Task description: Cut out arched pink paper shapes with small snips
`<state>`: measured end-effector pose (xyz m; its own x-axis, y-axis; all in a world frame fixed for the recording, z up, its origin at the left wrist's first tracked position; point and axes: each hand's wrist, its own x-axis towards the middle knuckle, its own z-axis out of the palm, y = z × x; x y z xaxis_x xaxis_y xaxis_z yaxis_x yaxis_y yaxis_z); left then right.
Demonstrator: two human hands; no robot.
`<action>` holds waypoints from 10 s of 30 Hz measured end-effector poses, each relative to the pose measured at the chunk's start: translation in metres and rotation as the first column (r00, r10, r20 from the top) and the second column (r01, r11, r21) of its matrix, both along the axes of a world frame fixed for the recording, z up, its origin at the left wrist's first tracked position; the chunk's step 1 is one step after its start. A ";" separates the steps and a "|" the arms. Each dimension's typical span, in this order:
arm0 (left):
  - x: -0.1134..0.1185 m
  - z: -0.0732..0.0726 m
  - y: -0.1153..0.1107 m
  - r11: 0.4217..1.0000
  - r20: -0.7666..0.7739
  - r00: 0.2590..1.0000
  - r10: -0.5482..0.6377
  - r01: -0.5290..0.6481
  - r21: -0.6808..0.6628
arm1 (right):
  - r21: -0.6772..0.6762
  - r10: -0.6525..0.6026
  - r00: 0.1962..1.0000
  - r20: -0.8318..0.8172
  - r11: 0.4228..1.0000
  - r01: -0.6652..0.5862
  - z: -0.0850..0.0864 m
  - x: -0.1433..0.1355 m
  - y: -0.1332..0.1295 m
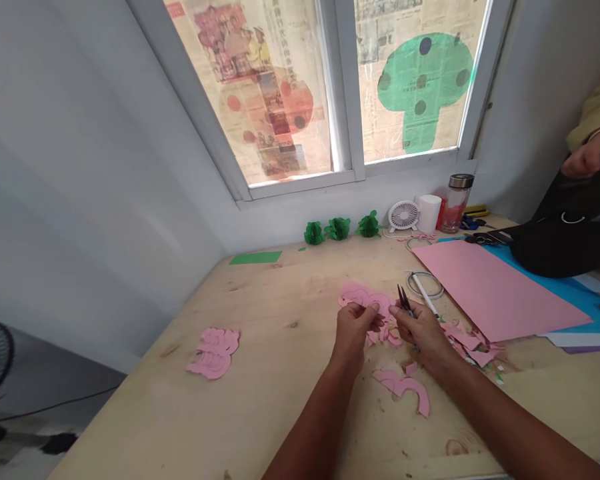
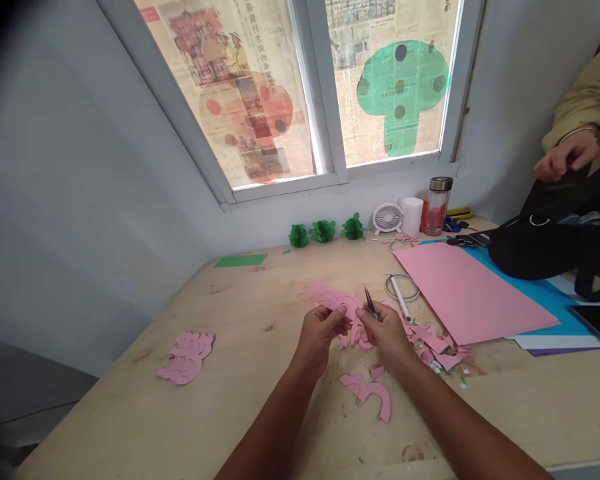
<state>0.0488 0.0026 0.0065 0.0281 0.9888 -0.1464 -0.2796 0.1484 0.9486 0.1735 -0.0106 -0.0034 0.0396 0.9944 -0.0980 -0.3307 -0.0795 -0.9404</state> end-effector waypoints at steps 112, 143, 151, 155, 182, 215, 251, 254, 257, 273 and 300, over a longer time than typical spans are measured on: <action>0.028 0.026 -0.014 0.992 0.279 0.954 0.112 -0.092 -0.082 | 0.029 0.109 0.989 -0.097 0.994 -0.107 -0.004 -0.012 -0.009; 0.026 0.023 -0.014 0.999 0.289 0.957 0.036 -0.037 -0.003 | -0.016 0.081 0.994 -0.078 0.996 -0.083 -0.002 -0.014 -0.011; 0.025 0.017 -0.012 0.998 0.284 0.957 0.054 -0.060 0.015 | -0.021 0.087 0.995 -0.057 0.996 -0.089 -0.002 -0.015 -0.010; 0.025 0.016 -0.011 0.997 0.278 0.958 0.066 -0.072 0.009 | -0.026 0.082 0.996 -0.047 0.996 -0.083 -0.001 -0.015 -0.011; 0.028 0.016 -0.014 0.989 0.253 0.956 0.149 -0.140 -0.054 | -0.037 0.067 0.997 -0.041 0.997 -0.068 0.003 -0.016 -0.012; 0.034 0.008 -0.015 0.984 0.319 0.931 0.176 -0.158 -0.082 | -0.012 0.051 0.999 0.006 0.999 -0.051 0.002 -0.017 -0.012; 0.033 0.005 -0.014 0.984 0.373 0.910 0.178 -0.163 -0.072 | -0.028 0.045 0.999 0.006 0.999 -0.045 0.002 -0.016 -0.010; 0.033 0.005 -0.012 0.982 0.364 0.912 0.191 -0.174 -0.078 | -0.039 0.046 0.999 0.020 0.998 -0.045 0.003 -0.016 -0.010; 0.033 0.004 -0.012 0.982 0.362 0.913 0.188 -0.173 -0.073 | -0.031 0.044 0.999 0.027 0.999 -0.043 0.004 -0.016 -0.010; 0.030 0.009 -0.014 0.982 0.335 0.923 0.188 -0.174 -0.071 | -0.050 0.062 0.998 0.010 0.997 -0.061 0.001 -0.014 -0.009; 0.026 0.018 -0.013 0.967 0.287 0.924 0.251 -0.229 -0.108 | -0.069 0.100 0.993 0.058 0.993 -0.096 -0.001 -0.015 -0.011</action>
